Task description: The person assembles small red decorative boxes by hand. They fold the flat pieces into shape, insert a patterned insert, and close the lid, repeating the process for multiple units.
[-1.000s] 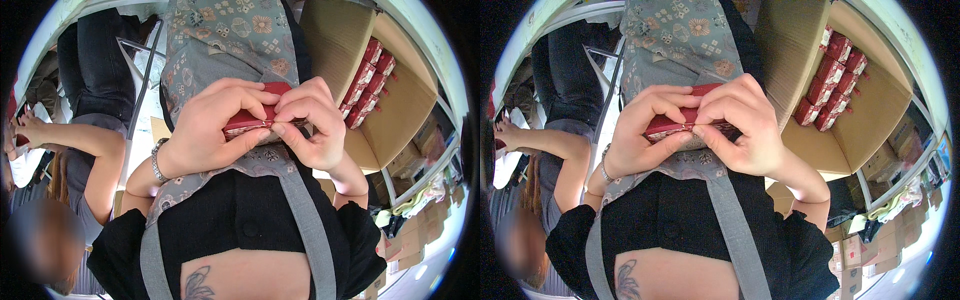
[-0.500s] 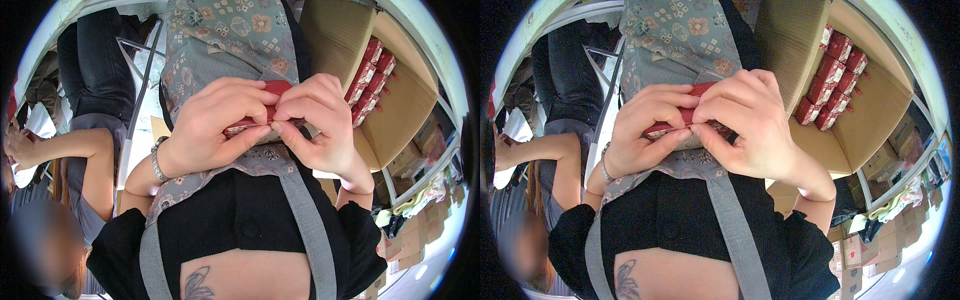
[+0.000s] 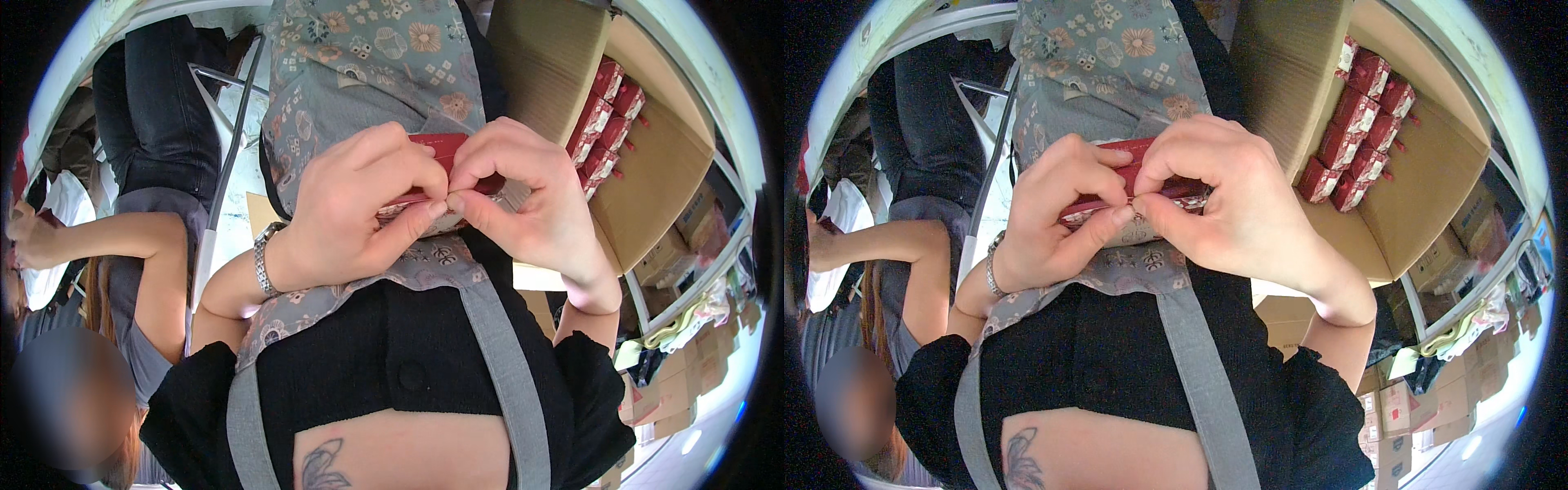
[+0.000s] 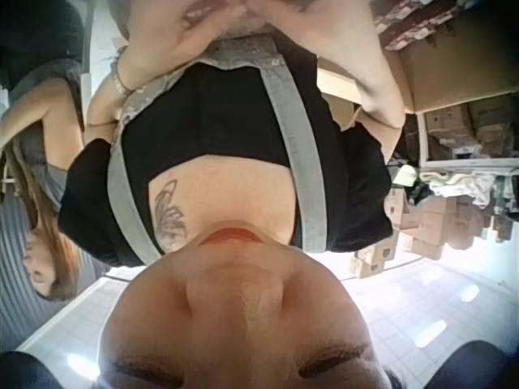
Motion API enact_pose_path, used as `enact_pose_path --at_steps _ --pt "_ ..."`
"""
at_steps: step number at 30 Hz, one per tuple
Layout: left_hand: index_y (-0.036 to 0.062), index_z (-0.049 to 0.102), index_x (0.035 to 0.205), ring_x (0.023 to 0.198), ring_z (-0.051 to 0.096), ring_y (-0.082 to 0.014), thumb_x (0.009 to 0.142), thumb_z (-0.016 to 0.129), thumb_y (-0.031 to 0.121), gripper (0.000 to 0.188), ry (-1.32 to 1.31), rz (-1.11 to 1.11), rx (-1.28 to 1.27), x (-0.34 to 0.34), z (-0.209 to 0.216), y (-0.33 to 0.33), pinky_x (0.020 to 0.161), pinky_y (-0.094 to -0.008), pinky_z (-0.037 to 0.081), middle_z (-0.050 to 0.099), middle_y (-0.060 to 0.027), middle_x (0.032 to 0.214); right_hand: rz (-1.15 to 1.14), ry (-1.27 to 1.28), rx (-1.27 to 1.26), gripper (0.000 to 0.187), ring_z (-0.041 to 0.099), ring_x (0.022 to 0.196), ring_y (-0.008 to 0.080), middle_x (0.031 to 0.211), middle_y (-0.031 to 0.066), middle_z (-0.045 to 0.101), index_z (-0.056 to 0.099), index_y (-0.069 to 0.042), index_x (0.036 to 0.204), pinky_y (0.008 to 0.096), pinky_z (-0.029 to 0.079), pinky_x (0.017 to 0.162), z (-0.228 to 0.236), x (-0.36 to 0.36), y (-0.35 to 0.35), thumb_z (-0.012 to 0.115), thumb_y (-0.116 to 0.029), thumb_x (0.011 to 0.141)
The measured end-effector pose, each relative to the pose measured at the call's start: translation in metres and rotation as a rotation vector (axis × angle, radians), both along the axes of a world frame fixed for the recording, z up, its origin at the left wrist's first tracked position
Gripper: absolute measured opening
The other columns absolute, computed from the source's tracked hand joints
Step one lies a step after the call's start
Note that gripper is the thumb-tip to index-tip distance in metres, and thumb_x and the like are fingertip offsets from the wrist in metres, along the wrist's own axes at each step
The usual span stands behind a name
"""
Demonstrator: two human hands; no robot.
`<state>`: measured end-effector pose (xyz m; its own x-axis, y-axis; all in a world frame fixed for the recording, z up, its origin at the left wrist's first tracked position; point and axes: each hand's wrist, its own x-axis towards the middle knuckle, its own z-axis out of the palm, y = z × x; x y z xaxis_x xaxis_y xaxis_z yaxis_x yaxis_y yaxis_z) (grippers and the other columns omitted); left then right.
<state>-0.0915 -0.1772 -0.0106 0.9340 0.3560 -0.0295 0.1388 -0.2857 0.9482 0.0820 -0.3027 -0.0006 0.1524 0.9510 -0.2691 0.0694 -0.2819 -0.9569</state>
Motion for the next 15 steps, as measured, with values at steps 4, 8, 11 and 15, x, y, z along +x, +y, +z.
enact_pose_path --at_steps 4,8,11,15 --pt "0.0081 0.063 0.093 0.071 0.061 -0.0266 0.074 0.076 0.012 0.024 0.004 0.016 0.005 -0.003 0.001 0.000 0.060 -0.0344 0.048 0.058 -0.0081 0.085 0.042 -0.093 0.050 0.011 0.061 0.076 0.0270 0.076 0.0088 0.062 0.064 -0.005 0.078 0.0355 0.047 0.072 0.003 0.000 0.000 0.071 -0.001 0.070" --pt "0.0067 0.064 0.094 0.073 0.063 -0.0252 0.075 0.077 0.013 0.024 0.109 0.054 0.030 -0.002 0.010 0.003 0.064 -0.0325 0.051 0.060 -0.0083 0.089 0.025 -0.045 0.044 0.011 0.061 0.078 0.0258 0.078 0.0085 0.062 0.064 -0.004 0.078 0.0346 0.047 0.072 0.001 0.000 0.001 0.071 0.000 0.071" --pt "0.0050 0.065 0.091 0.076 0.064 -0.0242 0.075 0.077 0.013 0.021 0.088 0.046 0.041 -0.003 0.008 0.003 0.066 -0.0315 0.053 0.062 -0.0086 0.092 0.018 0.015 -0.014 0.010 0.061 0.079 0.0246 0.079 0.0082 0.063 0.064 -0.004 0.079 0.0338 0.048 0.073 0.001 0.000 0.002 0.071 0.001 0.072" --pt "0.0040 0.066 0.086 0.078 0.066 -0.0238 0.076 0.076 0.012 0.016 0.025 0.045 -0.054 -0.006 -0.002 -0.001 0.066 -0.0316 0.053 0.063 -0.0087 0.096 0.005 0.043 -0.054 0.009 0.062 0.080 0.0241 0.080 0.0085 0.063 0.065 -0.003 0.080 0.0333 0.048 0.073 0.003 -0.001 0.002 0.071 0.001 0.074"
